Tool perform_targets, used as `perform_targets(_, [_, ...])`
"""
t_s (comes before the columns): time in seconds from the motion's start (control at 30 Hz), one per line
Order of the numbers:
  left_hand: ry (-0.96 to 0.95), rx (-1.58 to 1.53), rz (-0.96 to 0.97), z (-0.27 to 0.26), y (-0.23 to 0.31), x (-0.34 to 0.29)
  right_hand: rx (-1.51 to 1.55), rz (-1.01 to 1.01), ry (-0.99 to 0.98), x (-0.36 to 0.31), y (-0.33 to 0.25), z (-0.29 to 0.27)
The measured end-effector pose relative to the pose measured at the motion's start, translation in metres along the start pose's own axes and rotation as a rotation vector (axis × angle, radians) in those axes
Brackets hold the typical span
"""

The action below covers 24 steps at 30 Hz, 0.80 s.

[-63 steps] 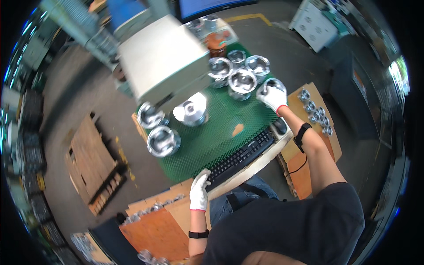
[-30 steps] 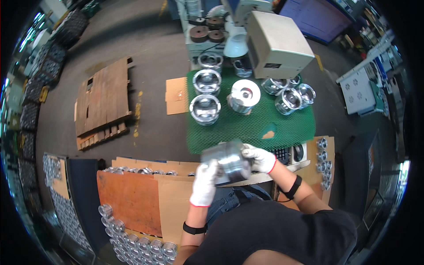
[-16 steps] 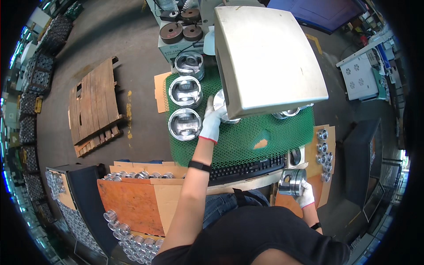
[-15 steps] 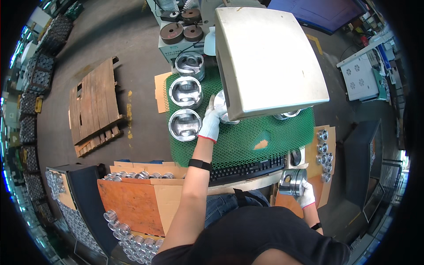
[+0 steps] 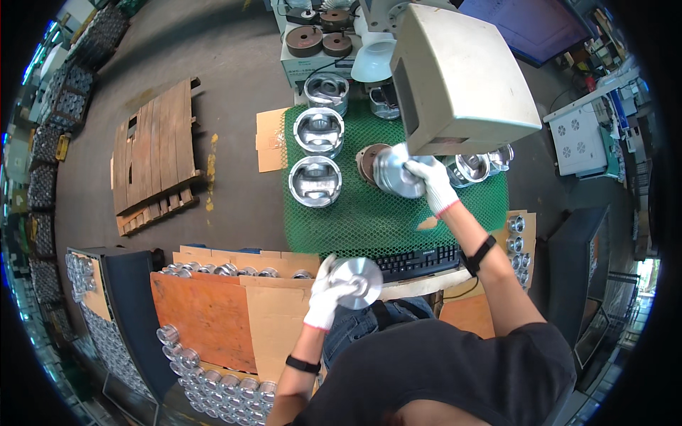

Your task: Moving pistons between workstations and scanning them with a laser measurement device.

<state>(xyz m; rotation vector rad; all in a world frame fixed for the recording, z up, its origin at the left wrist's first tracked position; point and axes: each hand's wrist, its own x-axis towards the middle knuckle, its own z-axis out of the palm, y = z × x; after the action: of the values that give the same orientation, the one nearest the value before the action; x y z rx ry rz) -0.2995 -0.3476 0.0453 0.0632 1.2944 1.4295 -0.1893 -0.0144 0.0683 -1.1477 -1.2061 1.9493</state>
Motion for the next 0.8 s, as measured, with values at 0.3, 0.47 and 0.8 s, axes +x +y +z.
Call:
perform_targets(0.3, [0.671,-0.313,-0.101,-0.144,-0.059,-0.107,-0.117,0.019,-0.058,0.04,-0.009,0.042])
perform_targets(0.47, [0.718,-0.219,0.046,-0.137,-0.05,-0.12,-1.209,-0.206,-0.073,0.026,-0.056,0.057])
perform_targets(0.8, [0.672,-0.319,0.093,-0.138,-0.051,-0.135,-1.558,-0.967,0.086,-0.011,-0.021,0.098])
